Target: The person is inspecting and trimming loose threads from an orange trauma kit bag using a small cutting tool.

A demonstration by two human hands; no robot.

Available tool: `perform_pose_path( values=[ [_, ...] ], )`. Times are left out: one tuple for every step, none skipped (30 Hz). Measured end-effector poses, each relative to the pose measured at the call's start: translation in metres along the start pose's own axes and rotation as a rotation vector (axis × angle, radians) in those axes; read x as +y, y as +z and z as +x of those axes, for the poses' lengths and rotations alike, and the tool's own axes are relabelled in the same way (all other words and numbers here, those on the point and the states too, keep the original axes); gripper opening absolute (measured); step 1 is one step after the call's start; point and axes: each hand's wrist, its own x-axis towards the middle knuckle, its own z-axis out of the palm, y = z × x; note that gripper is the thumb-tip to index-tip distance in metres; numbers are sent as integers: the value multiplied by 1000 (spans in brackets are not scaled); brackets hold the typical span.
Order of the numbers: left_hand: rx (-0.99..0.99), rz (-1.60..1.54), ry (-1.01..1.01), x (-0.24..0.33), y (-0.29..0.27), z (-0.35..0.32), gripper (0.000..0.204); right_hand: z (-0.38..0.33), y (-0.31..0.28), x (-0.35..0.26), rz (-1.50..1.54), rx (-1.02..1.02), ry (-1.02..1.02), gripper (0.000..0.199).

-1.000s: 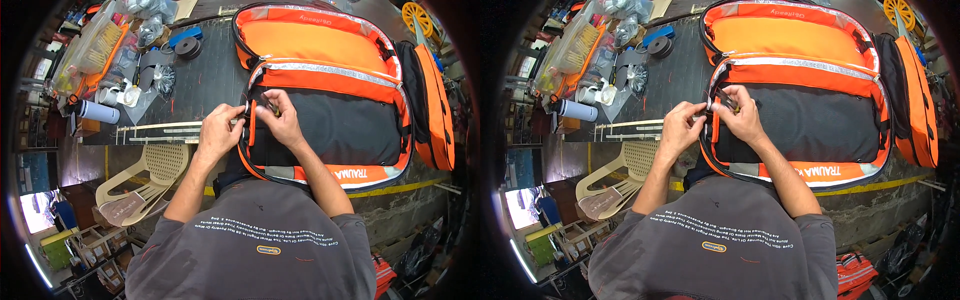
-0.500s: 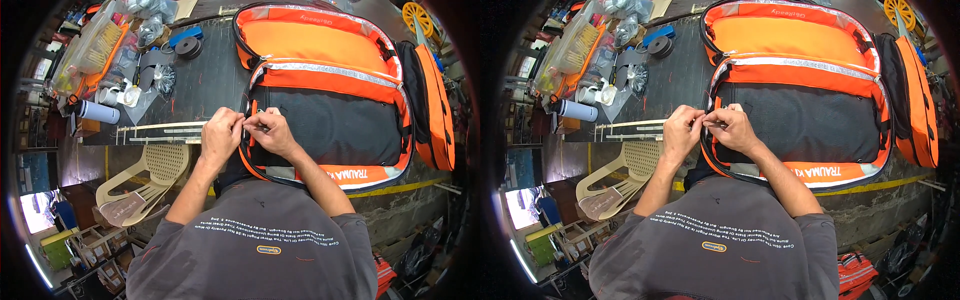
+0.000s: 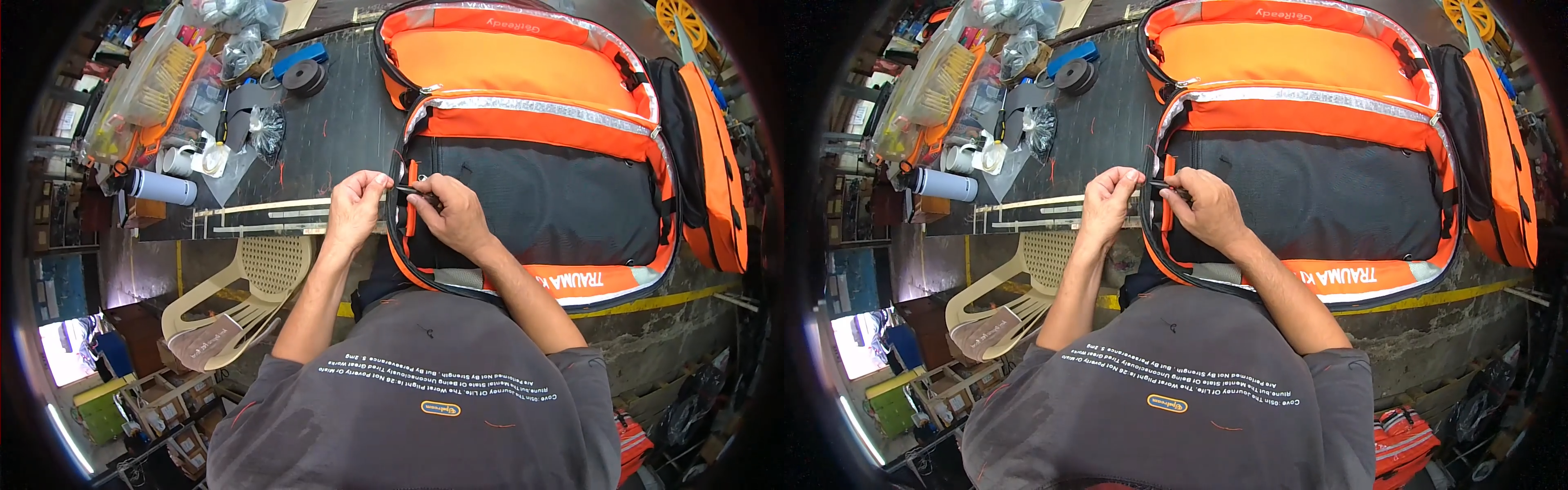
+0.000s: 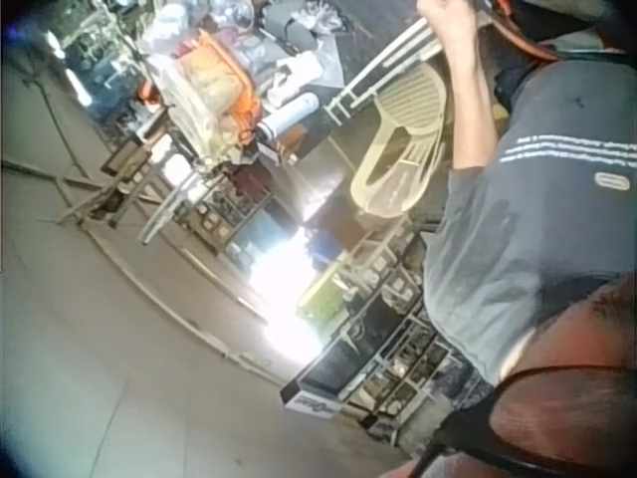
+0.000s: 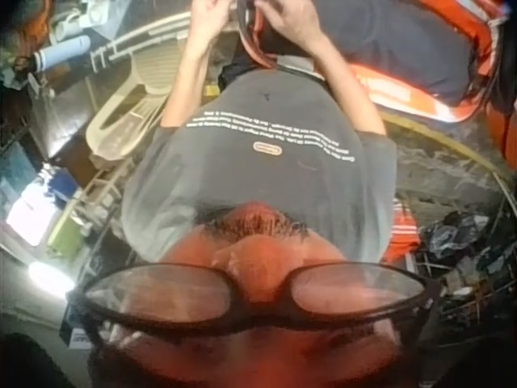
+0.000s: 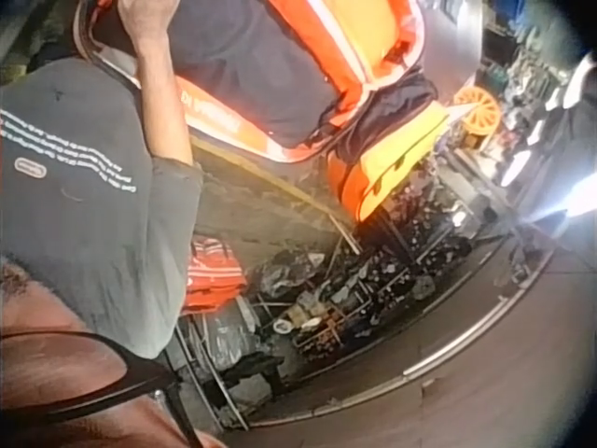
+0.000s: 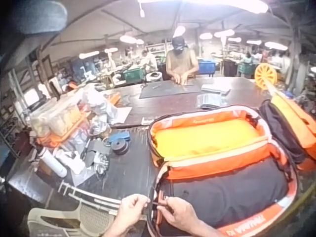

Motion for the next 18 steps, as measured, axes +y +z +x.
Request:
perform_pose_path(
  values=[
    [-3, 1, 0, 0, 0, 1, 25, -1, 2, 3, -1, 2, 2, 14],
    [-16, -41, -59, 0, 1, 2, 25, -2, 5, 6, 1, 13, 15, 15],
    [-29, -83, -118, 0, 1, 2, 26, -3, 6, 9, 3, 23, 28, 17],
    [-28, -83, -119, 0, 1, 2, 26, -2, 6, 8, 5, 23, 28, 17],
    [-25, -99, -127, 1, 1, 2, 26, -1, 5, 6, -3, 3, 29, 16],
    [-23, -115, -136, 1, 1, 2, 26, 0, 4, 6, -10, -17, 30, 16],
    [-23, -114, -136, 1, 1, 2, 26, 0, 5, 6, -9, -16, 30, 16],
    [-35, -122, -135, 0, 0, 2, 25, 0, 6, 9, -39, -19, 22, 16],
    [-47, -131, -133, -1, -1, 3, 25, 0, 7, 10, -68, -23, 13, 15],
    [-47, -130, -134, 0, -2, 4, 25, 0, 7, 12, -67, -22, 13, 15],
    [-38, -141, -150, 0, -2, 5, 24, -1, 7, 14, -39, -11, 3, 15],
    [-29, -152, -165, 1, -3, 6, 24, -1, 7, 16, -10, 0, -7, 16],
    [-28, -153, -166, 2, -3, 5, 24, -2, 6, 16, -10, -1, -7, 16],
    [-36, -158, -167, 3, -3, 5, 23, -3, 5, 16, 1, -2, 2, 16],
    [-45, -162, -167, 4, -3, 4, 23, -3, 5, 17, 13, -3, 10, 16],
    [-46, -161, -168, 6, -2, 4, 23, -3, 6, 17, 12, -2, 12, 16],
    [-43, -153, -179, 7, 0, 4, 22, -2, 7, 17, -20, -19, 4, 16],
    [-39, -146, -189, 8, 0, 4, 22, -1, 8, 17, -53, -35, -3, 16]
  ],
)
